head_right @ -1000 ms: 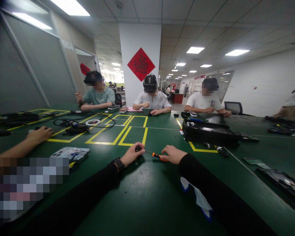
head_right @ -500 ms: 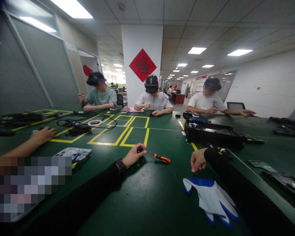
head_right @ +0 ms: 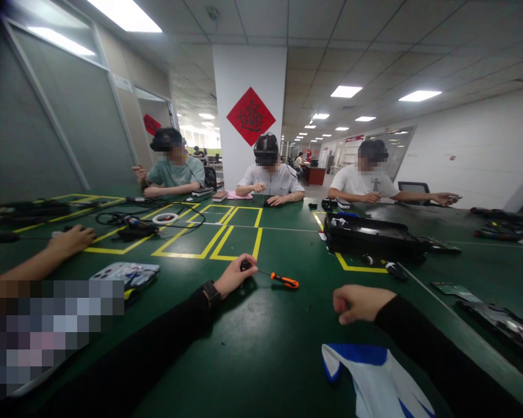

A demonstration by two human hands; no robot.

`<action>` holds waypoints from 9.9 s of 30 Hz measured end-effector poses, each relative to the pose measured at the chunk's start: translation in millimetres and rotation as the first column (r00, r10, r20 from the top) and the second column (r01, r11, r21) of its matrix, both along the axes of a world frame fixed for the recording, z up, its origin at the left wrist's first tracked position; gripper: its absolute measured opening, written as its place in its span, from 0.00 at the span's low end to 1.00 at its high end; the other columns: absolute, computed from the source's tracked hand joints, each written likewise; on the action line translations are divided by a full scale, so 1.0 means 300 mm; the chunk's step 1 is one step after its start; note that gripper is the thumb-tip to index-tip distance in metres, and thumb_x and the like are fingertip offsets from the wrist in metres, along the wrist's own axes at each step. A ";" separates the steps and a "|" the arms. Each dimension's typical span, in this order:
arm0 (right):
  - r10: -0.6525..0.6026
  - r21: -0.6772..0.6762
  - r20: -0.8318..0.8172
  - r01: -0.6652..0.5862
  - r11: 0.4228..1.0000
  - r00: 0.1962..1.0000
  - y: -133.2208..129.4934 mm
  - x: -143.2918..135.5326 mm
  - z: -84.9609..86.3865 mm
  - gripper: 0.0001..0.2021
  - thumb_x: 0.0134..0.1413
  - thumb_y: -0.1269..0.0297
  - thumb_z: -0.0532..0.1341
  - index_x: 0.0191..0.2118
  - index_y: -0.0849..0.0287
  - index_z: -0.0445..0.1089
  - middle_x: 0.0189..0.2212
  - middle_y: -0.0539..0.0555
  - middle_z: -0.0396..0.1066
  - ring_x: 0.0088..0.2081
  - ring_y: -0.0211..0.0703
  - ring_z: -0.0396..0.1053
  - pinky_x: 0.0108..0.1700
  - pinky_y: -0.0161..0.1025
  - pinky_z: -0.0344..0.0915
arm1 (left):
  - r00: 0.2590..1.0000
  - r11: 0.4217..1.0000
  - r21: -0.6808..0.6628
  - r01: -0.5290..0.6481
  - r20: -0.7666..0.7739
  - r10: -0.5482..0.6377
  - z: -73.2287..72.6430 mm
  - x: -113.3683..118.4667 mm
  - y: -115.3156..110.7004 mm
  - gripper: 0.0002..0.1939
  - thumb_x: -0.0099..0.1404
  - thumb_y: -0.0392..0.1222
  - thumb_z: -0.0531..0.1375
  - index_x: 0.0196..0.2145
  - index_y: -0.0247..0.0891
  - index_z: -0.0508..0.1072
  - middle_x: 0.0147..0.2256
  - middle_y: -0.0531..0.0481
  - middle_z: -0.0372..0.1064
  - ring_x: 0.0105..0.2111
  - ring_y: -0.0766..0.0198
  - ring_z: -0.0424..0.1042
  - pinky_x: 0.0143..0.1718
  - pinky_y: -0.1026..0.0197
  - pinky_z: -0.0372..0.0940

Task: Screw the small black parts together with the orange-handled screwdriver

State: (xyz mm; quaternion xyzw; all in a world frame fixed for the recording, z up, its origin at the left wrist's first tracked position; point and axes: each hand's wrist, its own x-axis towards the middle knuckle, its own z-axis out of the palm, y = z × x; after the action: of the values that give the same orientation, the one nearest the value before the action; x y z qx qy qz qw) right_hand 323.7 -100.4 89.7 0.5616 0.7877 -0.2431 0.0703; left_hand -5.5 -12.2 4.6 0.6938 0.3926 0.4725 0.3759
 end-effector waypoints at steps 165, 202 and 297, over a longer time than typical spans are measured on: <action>0.107 0.557 -0.469 0.200 0.806 0.877 0.130 -0.420 -0.237 0.16 0.55 0.58 0.47 0.30 0.59 0.68 0.27 0.51 0.66 0.30 0.37 0.63 0.33 0.33 0.56 | 1.000 1.000 0.011 -0.009 -0.020 0.010 0.011 -0.009 0.000 0.13 0.49 0.46 0.60 0.31 0.35 0.66 0.29 0.52 0.65 0.30 0.67 0.64 0.34 0.64 0.59; 0.189 0.599 -0.565 0.242 0.763 0.803 0.185 -0.407 -0.290 0.07 0.48 0.65 0.57 0.35 0.59 0.66 0.32 0.53 0.63 0.36 0.41 0.61 0.40 0.40 0.59 | 0.994 0.996 0.065 0.059 -0.091 -0.053 0.005 -0.013 0.004 0.15 0.48 0.48 0.61 0.28 0.35 0.65 0.26 0.54 0.63 0.27 0.69 0.62 0.30 0.65 0.57; 0.174 0.595 -0.493 0.185 0.782 0.853 0.195 -0.407 -0.293 0.16 0.58 0.64 0.44 0.28 0.60 0.66 0.30 0.53 0.63 0.35 0.40 0.59 0.41 0.39 0.56 | 0.999 1.000 0.019 0.006 -0.042 -0.005 0.005 -0.008 0.000 0.11 0.51 0.44 0.59 0.31 0.36 0.66 0.29 0.53 0.65 0.31 0.67 0.64 0.36 0.63 0.58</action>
State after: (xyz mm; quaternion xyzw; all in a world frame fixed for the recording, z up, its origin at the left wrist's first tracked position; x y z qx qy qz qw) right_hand 201.5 -42.1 1.9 0.4672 0.8099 -0.1123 -0.3364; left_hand -7.8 -12.3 6.1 0.7082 0.3937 0.4606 0.3624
